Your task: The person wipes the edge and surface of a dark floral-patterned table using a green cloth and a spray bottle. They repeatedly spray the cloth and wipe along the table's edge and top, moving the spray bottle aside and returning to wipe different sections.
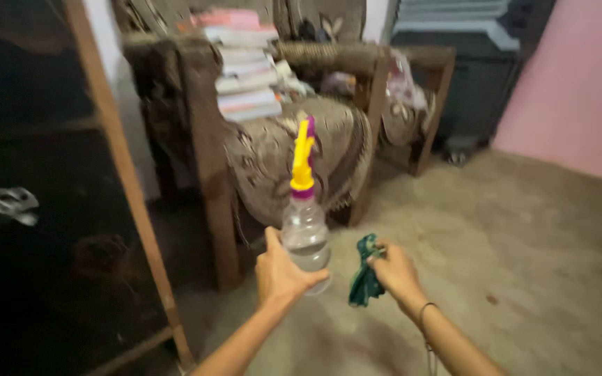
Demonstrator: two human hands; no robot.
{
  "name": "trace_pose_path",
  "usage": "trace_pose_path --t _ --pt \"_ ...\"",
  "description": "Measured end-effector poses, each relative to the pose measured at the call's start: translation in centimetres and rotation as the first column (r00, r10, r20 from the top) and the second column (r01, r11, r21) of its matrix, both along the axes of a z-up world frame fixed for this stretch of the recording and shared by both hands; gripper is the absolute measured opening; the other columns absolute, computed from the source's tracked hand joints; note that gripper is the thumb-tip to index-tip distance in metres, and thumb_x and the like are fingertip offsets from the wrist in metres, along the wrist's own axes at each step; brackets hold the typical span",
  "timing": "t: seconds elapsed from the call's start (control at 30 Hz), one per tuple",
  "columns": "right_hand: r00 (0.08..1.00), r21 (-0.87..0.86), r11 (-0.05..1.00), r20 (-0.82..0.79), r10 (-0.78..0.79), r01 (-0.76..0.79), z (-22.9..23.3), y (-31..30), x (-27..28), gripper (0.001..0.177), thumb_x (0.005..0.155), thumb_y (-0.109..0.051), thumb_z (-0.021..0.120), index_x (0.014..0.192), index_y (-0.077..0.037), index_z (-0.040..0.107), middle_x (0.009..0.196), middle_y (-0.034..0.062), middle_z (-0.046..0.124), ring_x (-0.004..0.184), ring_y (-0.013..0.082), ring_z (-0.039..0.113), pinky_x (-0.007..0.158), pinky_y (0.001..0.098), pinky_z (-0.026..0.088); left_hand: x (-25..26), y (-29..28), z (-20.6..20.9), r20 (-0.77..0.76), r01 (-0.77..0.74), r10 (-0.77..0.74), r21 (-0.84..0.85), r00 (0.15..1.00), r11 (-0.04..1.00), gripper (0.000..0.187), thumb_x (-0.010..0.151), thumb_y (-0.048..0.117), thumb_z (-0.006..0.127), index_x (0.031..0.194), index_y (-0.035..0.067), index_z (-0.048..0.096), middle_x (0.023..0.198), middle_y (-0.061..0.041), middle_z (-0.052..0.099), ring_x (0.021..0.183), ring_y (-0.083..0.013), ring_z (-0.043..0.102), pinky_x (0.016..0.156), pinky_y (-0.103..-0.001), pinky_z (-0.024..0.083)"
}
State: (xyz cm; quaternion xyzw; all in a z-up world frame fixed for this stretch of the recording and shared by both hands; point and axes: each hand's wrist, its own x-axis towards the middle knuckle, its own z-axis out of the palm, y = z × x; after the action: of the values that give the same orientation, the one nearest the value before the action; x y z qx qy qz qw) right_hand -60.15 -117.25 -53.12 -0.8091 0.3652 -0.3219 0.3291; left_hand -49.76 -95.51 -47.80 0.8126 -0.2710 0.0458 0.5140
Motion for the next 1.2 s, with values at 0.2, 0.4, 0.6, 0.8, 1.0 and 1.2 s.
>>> trace_pose_path --t 0.2,0.4,0.6,0.8,1.0,1.2 --pt "0.954 -0.047 0.999 -0.299 -0.039 0.026 -12.6 1.7 -2.2 0.033 0.086 -0.019 0.072 0.118 -0.014 0.068 0.116 0.0167 0.072 0.113 0.037 0.066 0.094 0.0455 0.052 -0.1 0.7 -11.2 -0.07 0.024 -0.029 -0.071 0.997 0.997 0.088 0.046 0.034 0.098 0.111 0.008 0.044 0.101 -0.022 0.075 0.097 -0.0397 0.074 0.084 -0.047 0.059" --pt "0.935 -0.119 0.993 -0.352 -0.047 0.005 -20.6 1.1 -3.7 0.033 0.085 -0.017 0.074 0.118 -0.011 0.069 0.113 0.0203 0.072 0.111 0.0382 0.066 0.095 0.0461 0.052 0.1 1.5 -17.6 -0.148 0.004 -0.004 -0.002 0.989 1.0 0.088 0.047 0.033 0.097 0.112 0.008 0.044 0.102 -0.021 0.075 0.099 -0.0389 0.074 0.085 -0.046 0.059" --pt "0.995 0.146 0.989 -0.092 0.042 -0.028 -21.9 2.3 -3.6 0.075 0.073 -0.03 0.091 0.134 -0.005 0.056 0.134 0.0184 0.063 0.127 0.0304 0.061 0.104 0.04 0.049 -0.2 1.1 -20.5 -0.151 0.034 -0.033 0.002 0.988 0.999 0.088 0.047 0.035 0.098 0.112 0.007 0.045 0.105 -0.02 0.075 0.101 -0.0372 0.074 0.085 -0.044 0.058" --pt "0.776 0.167 0.788 0.381 0.503 -0.593 -16.5 2.0 -3.2 0.126 0.064 -0.01 0.092 0.163 -0.01 0.013 0.169 0.0136 0.02 0.156 0.0269 0.019 0.12 0.0402 0.022 -1.6 -1.5 -20.6 -0.117 0.3 -0.295 0.025 0.948 0.954 0.098 0.045 0.035 0.097 0.121 0.007 0.044 0.108 -0.02 0.074 0.099 -0.0359 0.074 0.081 -0.044 0.059" --pt "0.735 0.261 0.751 0.542 0.406 -0.607 -13.5 2.4 -7.0 0.078 0.074 -0.006 0.085 0.145 -0.004 0.052 0.148 0.0126 0.059 0.137 0.0233 0.056 0.115 0.0381 0.044 -5.6 -4.6 -21.3 -0.121 0.604 -0.594 0.066 0.795 0.794 0.092 0.052 0.036 0.097 0.125 0.006 0.048 0.11 -0.023 0.074 0.106 -0.038 0.073 0.088 -0.044 0.058" --pt "0.861 0.409 0.862 0.504 0.06 -0.299 -15.4 0.9 -10.7 0.018 0.081 -0.006 0.08 0.094 -0.002 0.068 0.092 0.0048 0.072 0.084 0.0181 0.071 0.079 0.0337 0.057 -8.1 -6.5 -23.8 -0.072 0.787 -0.788 0.151 0.612 0.598 0.108 0.054 0.032 0.099 0.144 0.004 0.044 0.132 -0.023 0.065 0.123 -0.0403 0.064 0.102 -0.044 0.052"
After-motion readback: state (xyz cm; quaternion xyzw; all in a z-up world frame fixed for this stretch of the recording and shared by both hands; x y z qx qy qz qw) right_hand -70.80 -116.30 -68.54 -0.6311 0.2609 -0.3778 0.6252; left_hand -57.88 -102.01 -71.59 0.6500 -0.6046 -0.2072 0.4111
